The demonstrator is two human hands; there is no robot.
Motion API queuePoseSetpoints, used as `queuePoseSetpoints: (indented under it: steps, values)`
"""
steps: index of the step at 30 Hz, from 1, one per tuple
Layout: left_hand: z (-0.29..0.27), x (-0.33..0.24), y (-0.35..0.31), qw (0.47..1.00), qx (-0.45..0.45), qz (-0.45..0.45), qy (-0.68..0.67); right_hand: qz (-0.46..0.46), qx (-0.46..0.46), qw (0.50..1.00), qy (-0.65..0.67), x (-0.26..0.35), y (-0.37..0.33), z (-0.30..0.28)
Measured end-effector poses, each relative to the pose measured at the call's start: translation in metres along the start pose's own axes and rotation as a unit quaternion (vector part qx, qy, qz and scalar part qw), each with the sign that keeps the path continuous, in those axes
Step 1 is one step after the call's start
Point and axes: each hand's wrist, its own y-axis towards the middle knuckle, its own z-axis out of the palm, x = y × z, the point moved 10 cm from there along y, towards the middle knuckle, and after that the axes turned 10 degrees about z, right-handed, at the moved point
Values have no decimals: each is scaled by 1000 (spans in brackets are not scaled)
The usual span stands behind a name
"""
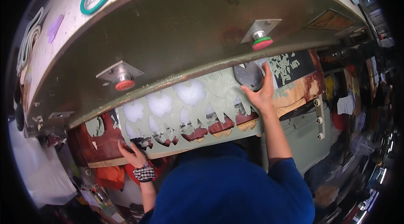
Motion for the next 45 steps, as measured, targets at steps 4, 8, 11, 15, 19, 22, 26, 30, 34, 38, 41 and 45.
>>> queuePoseSetpoints:
  steps: [4,8,11,15,19,22,26,30,34,38,41,45]
  values:
    - [23,-15,27,997,58,30,32,-46,-159,978,123,44,32,-30]
    - [36,-17,55,998,53,15,40,-114,-220,967,-60,105,64,-16]
    - [43,-12,76,998,39,13,48,-99,-253,962,-22,116,72,-10]
    - [49,-16,96,990,40,71,115,-72,-215,973,-32,104,70,1]
    - [42,-15,95,993,22,75,87,-44,-163,984,-63,67,50,-2]
    - [40,-4,89,988,50,46,140,160,-105,981,-10,-7,12,-3]
    - [42,3,88,980,64,90,163,254,-110,947,165,-72,-16,14]
    - [45,26,85,982,95,59,155,263,-19,965,11,-87,-14,31]
    - [24,33,61,994,70,78,40,232,-12,972,36,-75,-47,4]
    - [-10,54,24,995,89,24,-31,181,-60,981,-31,-51,-85,-43]
    - [-10,80,9,960,219,-148,-89,18,-106,989,-97,-6,-75,-56]
    - [-42,23,39,994,105,8,12,-62,41,989,-126,23,-57,-7]
